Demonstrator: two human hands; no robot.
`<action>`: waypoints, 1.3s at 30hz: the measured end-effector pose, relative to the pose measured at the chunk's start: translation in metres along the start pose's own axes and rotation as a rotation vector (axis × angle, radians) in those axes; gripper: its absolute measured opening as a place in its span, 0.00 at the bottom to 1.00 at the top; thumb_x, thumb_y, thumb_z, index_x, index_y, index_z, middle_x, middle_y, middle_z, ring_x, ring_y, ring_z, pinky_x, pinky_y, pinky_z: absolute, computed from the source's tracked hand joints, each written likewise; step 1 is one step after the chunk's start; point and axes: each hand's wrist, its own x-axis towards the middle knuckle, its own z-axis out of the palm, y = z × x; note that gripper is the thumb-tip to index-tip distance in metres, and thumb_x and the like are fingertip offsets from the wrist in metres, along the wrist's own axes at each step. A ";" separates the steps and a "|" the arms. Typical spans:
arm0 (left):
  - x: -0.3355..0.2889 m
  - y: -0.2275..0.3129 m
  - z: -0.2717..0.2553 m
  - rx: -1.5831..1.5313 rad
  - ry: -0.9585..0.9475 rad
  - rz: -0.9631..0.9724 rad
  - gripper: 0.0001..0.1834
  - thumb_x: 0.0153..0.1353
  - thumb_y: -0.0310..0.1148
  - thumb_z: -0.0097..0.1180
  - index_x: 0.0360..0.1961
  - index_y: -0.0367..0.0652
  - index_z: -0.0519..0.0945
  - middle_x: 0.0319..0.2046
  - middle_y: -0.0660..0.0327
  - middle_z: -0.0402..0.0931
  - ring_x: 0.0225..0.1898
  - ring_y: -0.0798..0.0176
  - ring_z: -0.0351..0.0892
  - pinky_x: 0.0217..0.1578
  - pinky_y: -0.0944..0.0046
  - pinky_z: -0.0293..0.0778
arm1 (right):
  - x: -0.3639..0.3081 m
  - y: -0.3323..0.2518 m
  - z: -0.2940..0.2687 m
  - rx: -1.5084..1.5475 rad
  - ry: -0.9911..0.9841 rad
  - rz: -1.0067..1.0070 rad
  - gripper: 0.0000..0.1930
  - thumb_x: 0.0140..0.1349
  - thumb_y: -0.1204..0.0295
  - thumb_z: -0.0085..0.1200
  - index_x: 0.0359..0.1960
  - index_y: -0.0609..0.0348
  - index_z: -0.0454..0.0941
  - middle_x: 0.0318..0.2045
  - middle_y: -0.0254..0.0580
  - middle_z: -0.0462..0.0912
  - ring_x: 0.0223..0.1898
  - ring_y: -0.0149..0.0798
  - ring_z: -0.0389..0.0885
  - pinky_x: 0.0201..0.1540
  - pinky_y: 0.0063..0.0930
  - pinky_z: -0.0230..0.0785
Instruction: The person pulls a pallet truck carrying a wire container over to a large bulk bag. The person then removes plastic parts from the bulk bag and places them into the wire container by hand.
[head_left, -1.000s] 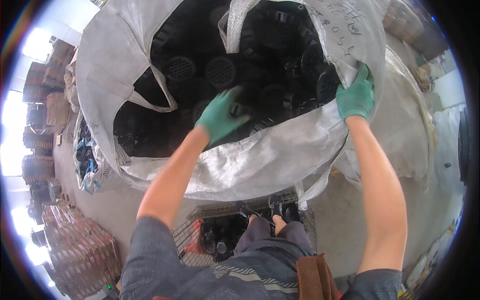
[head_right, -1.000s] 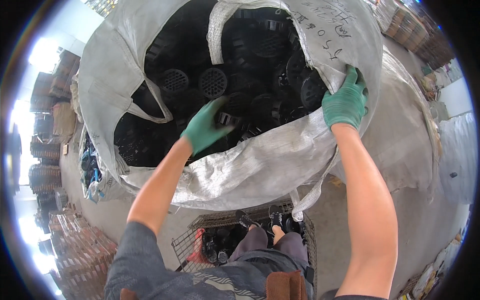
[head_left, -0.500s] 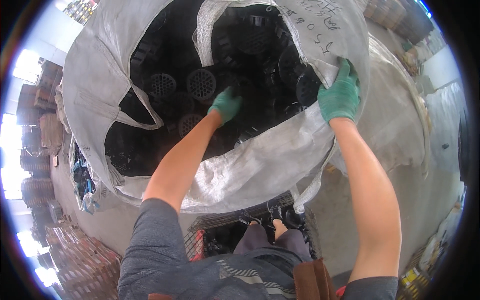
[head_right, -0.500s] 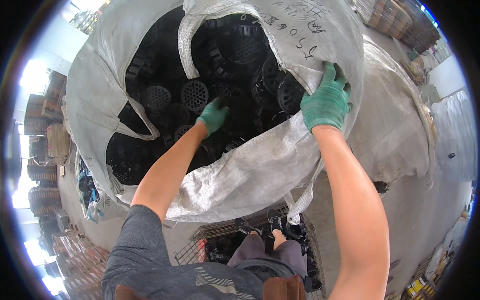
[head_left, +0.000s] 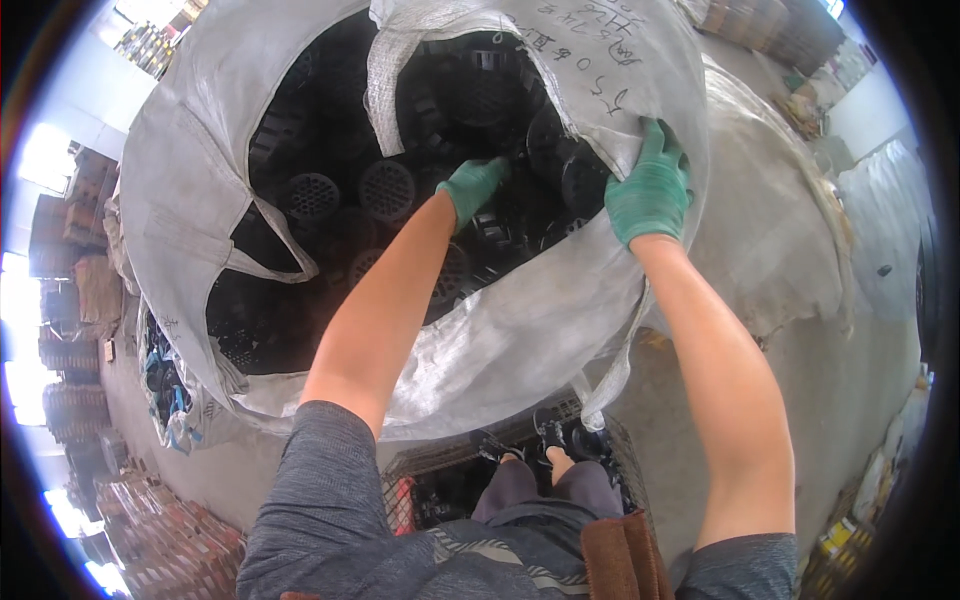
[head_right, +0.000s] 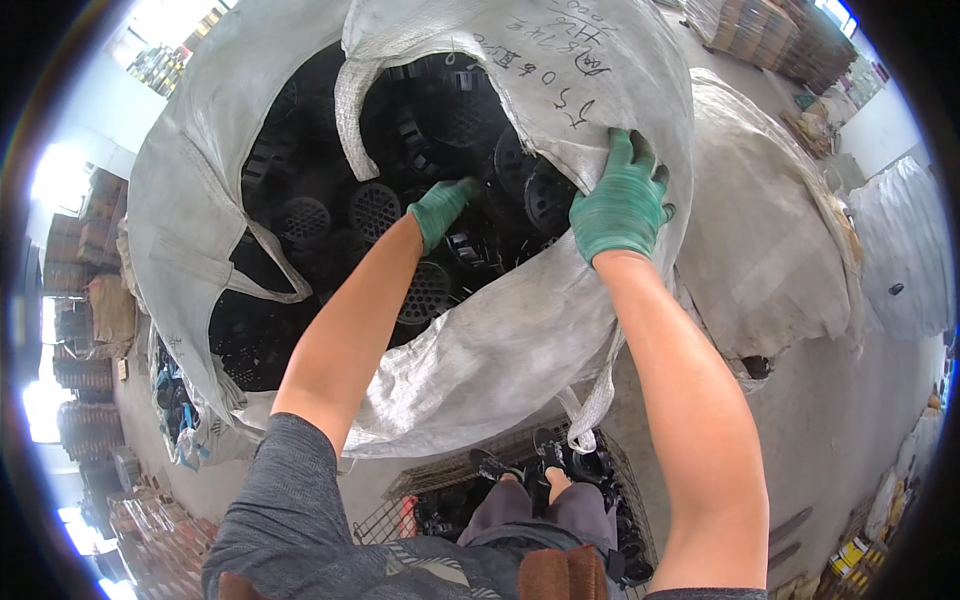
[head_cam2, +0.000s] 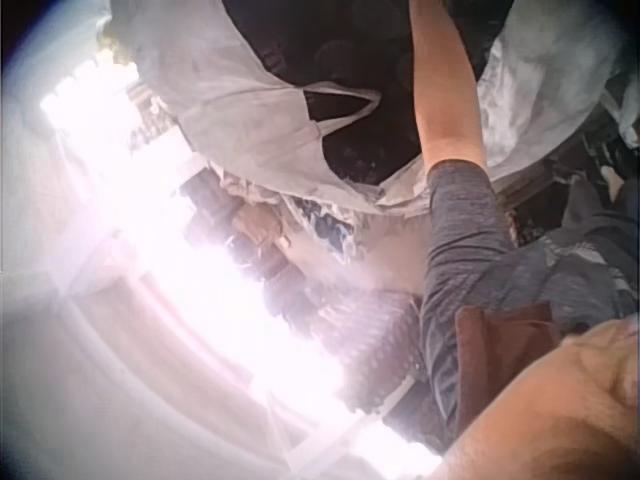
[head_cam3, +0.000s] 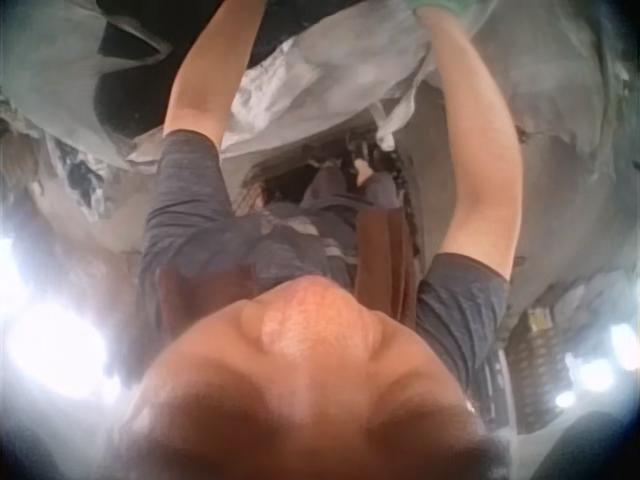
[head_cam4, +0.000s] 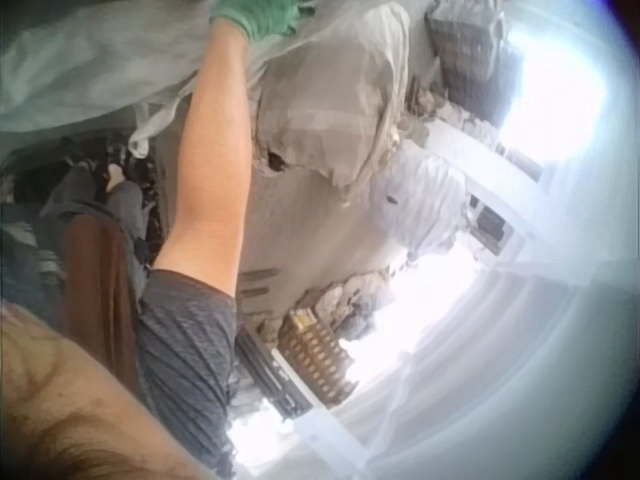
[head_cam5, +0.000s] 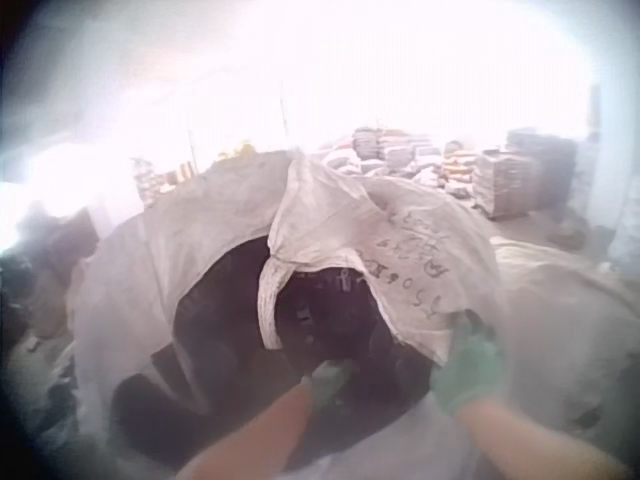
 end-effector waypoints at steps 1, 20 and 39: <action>-0.008 0.017 0.005 -0.156 -0.031 -0.161 0.22 0.63 0.37 0.58 0.57 0.41 0.81 0.51 0.55 0.82 0.51 0.60 0.80 0.54 0.61 0.75 | 0.001 0.007 0.002 0.026 0.005 -0.004 0.43 0.53 0.70 0.66 0.71 0.39 0.59 0.73 0.41 0.56 0.72 0.63 0.55 0.67 0.75 0.53; -0.020 -0.003 0.033 0.419 0.268 0.196 0.33 0.57 0.41 0.67 0.62 0.36 0.76 0.58 0.52 0.76 0.59 0.59 0.74 0.59 0.60 0.72 | 0.003 0.003 -0.006 0.018 -0.090 0.034 0.46 0.52 0.69 0.66 0.73 0.37 0.54 0.74 0.39 0.54 0.73 0.58 0.54 0.66 0.70 0.56; -0.083 -0.036 0.001 0.101 0.188 0.485 0.45 0.55 0.12 0.55 0.74 0.47 0.56 0.67 0.55 0.65 0.70 0.58 0.63 0.67 0.58 0.67 | 0.006 0.011 -0.001 -0.022 -0.065 0.026 0.45 0.54 0.66 0.66 0.73 0.35 0.54 0.75 0.38 0.52 0.72 0.65 0.54 0.65 0.76 0.55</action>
